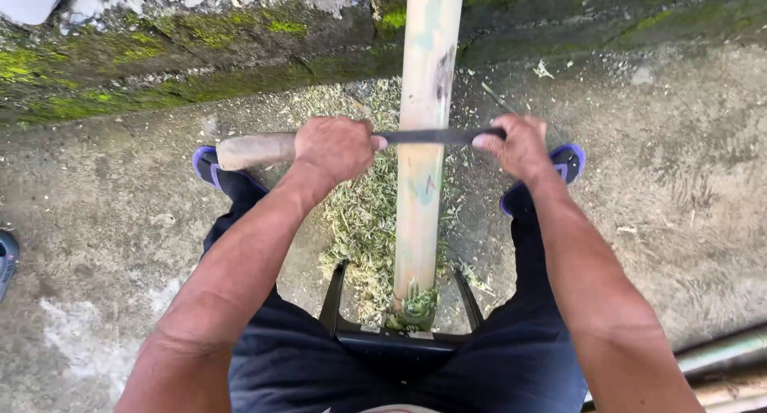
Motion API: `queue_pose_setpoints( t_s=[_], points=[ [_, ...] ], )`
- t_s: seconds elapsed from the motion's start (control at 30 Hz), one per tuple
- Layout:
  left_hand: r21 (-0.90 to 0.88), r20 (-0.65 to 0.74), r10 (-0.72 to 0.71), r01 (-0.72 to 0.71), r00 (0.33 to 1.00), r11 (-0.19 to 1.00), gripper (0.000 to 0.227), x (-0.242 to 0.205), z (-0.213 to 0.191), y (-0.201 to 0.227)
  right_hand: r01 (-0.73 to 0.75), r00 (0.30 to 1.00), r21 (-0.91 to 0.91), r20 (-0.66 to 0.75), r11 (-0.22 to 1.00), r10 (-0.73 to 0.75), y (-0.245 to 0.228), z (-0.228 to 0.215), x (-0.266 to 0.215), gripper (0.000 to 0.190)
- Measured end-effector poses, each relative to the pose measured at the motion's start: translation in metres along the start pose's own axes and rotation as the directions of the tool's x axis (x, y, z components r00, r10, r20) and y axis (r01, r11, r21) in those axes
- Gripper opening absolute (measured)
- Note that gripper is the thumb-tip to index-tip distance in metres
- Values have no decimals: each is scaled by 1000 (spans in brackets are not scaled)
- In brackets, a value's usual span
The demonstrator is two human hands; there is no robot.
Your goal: Stripping the outer layer of a bamboo pole using a large knife.
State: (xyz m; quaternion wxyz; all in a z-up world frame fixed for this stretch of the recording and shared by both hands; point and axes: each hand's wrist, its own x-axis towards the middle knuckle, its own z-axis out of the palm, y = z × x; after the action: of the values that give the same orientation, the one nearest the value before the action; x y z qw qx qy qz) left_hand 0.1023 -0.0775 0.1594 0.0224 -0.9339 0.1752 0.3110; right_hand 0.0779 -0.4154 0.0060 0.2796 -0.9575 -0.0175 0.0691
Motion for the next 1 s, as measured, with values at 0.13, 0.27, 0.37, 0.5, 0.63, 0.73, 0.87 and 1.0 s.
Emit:
queue_pose_setpoints(
  t_s=[0.13,0.27,0.37,0.5,0.63,0.73,0.87,1.0],
  points=[
    [-7,71,17,-17,997,1000,57,-19,9,7,-162,981,90,127,983,150,-7,12,-28,54],
    [114,123,38,-52,992,992,53,-3,9,-3,-112,986,13,122,994,109,-14,-6,-14,44],
    [85,85,17,-24,996,996,54,-1,20,-5,-20,1000,-135,15,991,22,-28,-20,-20,42],
    [-60,5,7,-7,1000,998,58,11,14,-18,9,1000,-178,-13,984,-12,-23,-25,2,48],
    [-52,26,26,-24,999,998,53,1,31,-19,-54,997,-172,39,984,61,-54,-33,-24,42],
    [-83,33,28,-25,999,996,53,11,37,-29,-92,994,-206,46,974,103,-49,-31,-18,43],
    [-220,-26,39,-44,999,974,54,24,64,-38,-19,999,-341,41,940,35,-65,-47,-14,48],
    [-293,-129,31,-68,991,954,55,44,71,-46,-7,998,-514,46,858,36,-85,-62,0,53]
  ],
)
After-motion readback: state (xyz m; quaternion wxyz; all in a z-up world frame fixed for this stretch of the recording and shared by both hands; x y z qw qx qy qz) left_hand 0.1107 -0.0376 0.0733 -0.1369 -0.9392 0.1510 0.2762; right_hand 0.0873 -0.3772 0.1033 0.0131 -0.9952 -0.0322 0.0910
